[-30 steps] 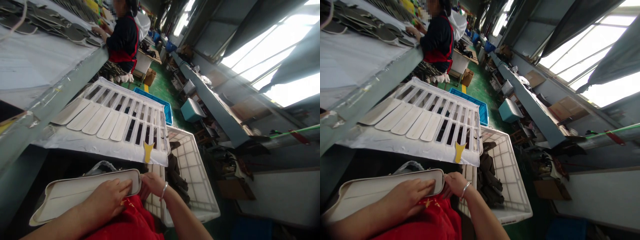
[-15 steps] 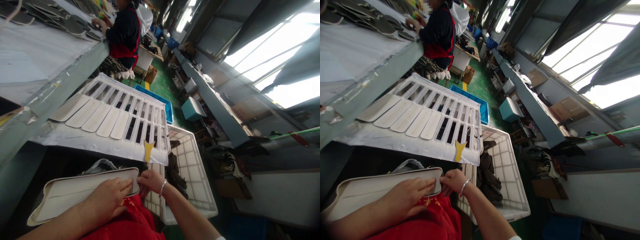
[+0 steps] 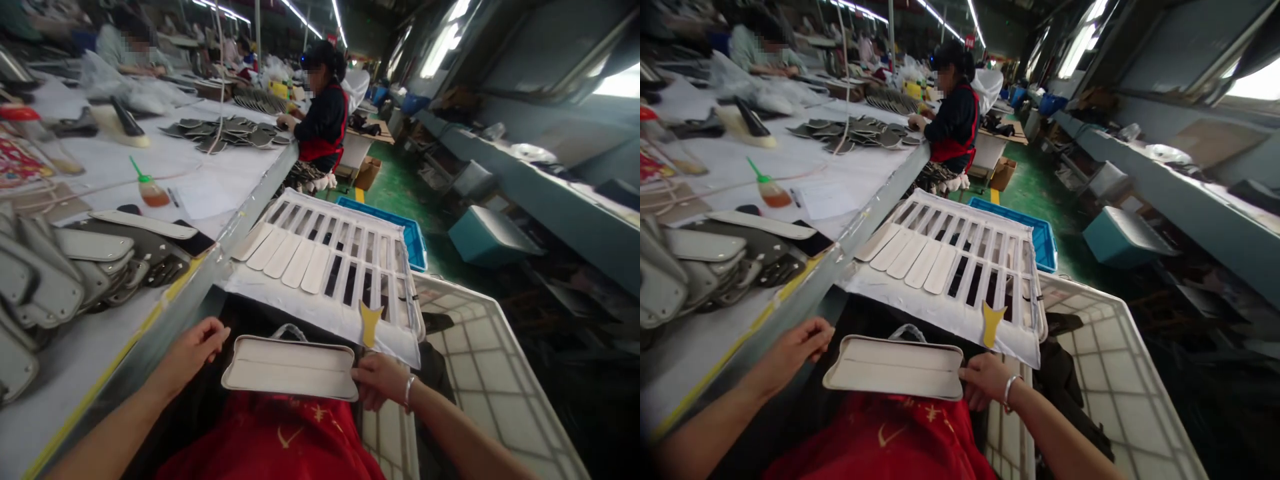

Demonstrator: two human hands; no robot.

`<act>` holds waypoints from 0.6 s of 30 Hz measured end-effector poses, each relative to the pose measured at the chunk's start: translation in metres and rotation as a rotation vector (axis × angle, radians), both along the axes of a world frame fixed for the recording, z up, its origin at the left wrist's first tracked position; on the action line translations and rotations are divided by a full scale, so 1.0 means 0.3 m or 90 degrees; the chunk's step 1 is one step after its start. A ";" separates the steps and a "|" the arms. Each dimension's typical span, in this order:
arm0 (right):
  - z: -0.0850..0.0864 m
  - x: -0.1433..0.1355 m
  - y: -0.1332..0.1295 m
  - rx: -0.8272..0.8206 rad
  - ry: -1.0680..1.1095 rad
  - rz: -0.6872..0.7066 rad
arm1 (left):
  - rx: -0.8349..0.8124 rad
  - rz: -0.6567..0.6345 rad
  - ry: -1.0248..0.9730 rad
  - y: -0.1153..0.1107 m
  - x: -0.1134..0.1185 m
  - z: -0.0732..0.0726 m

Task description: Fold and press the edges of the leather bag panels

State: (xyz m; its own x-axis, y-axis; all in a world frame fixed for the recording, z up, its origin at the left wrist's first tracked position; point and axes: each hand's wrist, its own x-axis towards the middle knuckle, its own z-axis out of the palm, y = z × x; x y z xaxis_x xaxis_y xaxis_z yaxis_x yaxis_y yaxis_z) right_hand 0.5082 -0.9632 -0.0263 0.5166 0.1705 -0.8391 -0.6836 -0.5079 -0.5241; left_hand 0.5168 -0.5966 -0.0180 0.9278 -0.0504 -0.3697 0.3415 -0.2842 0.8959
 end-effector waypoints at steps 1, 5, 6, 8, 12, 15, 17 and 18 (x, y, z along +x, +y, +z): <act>-0.004 0.004 -0.007 0.015 0.005 0.006 | -0.045 -0.018 0.063 0.036 -0.003 -0.027; -0.008 0.012 -0.030 0.018 0.019 0.026 | -0.199 -0.120 0.197 0.053 -0.008 -0.106; -0.008 0.012 -0.033 0.014 0.022 0.030 | -0.209 -0.124 0.206 0.043 -0.007 -0.109; -0.009 0.013 -0.034 0.010 0.029 0.032 | -0.200 -0.141 0.228 0.025 -0.002 -0.098; -0.013 0.025 -0.023 -0.015 0.049 0.012 | -0.100 -0.201 0.241 0.007 0.017 -0.068; -0.009 0.031 -0.008 -0.011 0.048 -0.015 | -0.021 -0.225 0.191 0.004 0.024 -0.074; -0.004 0.025 -0.002 0.003 0.033 -0.039 | 0.052 -0.236 0.133 0.014 0.023 -0.089; -0.002 0.018 -0.004 0.011 0.025 -0.050 | 0.098 -0.250 0.099 0.024 0.024 -0.098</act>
State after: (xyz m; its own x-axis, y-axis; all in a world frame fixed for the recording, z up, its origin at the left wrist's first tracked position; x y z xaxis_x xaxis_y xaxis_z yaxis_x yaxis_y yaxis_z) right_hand 0.5137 -0.9644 -0.0270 0.4962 0.1451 -0.8560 -0.7409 -0.4433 -0.5045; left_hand 0.5240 -0.5893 -0.0474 0.7822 -0.3210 -0.5340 0.3085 -0.5452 0.7795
